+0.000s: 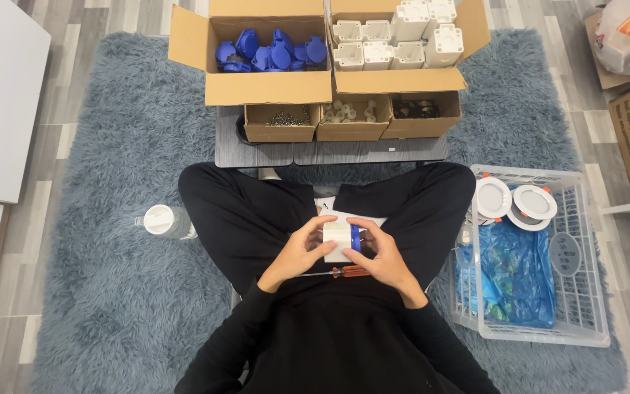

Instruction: Assembling electrical switches by inserting components into plastic housings and securing them with a screwdriver.

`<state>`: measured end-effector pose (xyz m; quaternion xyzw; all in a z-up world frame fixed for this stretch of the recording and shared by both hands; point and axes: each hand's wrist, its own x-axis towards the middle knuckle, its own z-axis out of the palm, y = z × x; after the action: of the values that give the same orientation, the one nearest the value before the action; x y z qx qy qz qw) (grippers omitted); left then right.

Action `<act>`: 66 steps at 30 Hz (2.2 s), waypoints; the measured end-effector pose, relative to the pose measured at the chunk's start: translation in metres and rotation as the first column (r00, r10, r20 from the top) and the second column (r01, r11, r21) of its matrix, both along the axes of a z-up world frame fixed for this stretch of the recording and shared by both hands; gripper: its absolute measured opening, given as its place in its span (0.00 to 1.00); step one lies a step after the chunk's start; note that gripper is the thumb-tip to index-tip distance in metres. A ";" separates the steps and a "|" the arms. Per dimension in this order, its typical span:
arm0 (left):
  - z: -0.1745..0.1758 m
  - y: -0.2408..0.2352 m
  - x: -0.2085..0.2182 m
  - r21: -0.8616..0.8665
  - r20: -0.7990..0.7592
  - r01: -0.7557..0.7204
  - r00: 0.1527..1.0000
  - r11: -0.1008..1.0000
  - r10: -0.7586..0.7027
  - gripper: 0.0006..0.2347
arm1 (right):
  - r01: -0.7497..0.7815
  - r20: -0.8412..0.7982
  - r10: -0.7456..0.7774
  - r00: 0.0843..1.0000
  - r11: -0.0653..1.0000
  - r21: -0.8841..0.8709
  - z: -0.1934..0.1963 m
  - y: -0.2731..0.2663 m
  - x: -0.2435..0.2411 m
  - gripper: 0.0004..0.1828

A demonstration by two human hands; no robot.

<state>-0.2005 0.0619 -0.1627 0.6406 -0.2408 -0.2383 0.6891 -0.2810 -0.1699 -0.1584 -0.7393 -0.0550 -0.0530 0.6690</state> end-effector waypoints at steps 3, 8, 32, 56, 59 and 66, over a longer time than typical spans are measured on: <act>0.005 0.003 -0.002 -0.007 -0.054 0.069 0.996 0.998 -0.069 0.22 | 0.004 0.075 -0.001 0.997 0.999 -0.042 0.011 0.001 -0.004 0.37; -0.001 0.002 -0.007 -0.039 -0.093 0.144 0.985 0.989 -0.147 0.20 | 0.010 0.217 0.009 0.976 0.996 -0.087 0.015 0.005 -0.012 0.36; -0.003 0.009 -0.009 -0.126 -0.074 0.093 0.992 0.988 -0.103 0.29 | -0.003 0.012 0.003 1.000 0.999 -0.044 0.019 0.009 -0.013 0.32; 0.010 0.008 -0.013 -0.037 -0.003 0.019 1.000 0.999 -0.019 0.30 | -0.035 -0.054 0.035 0.998 0.999 0.000 0.025 0.014 -0.016 0.38; 0.012 0.007 -0.013 -0.018 0.063 0.023 0.998 1.000 -0.021 0.31 | -0.046 -0.143 0.052 0.988 0.998 0.047 0.014 0.010 -0.016 0.39; 0.011 0.009 -0.013 -0.021 0.055 0.018 0.998 1.000 -0.017 0.31 | 0.028 -0.089 -0.024 0.996 0.999 0.044 0.004 0.011 -0.013 0.27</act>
<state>-0.2134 0.0713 -0.1517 0.6372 -0.2678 -0.2240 0.6871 -0.2937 -0.1593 -0.1545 -0.7263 -0.0145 -0.0299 0.6865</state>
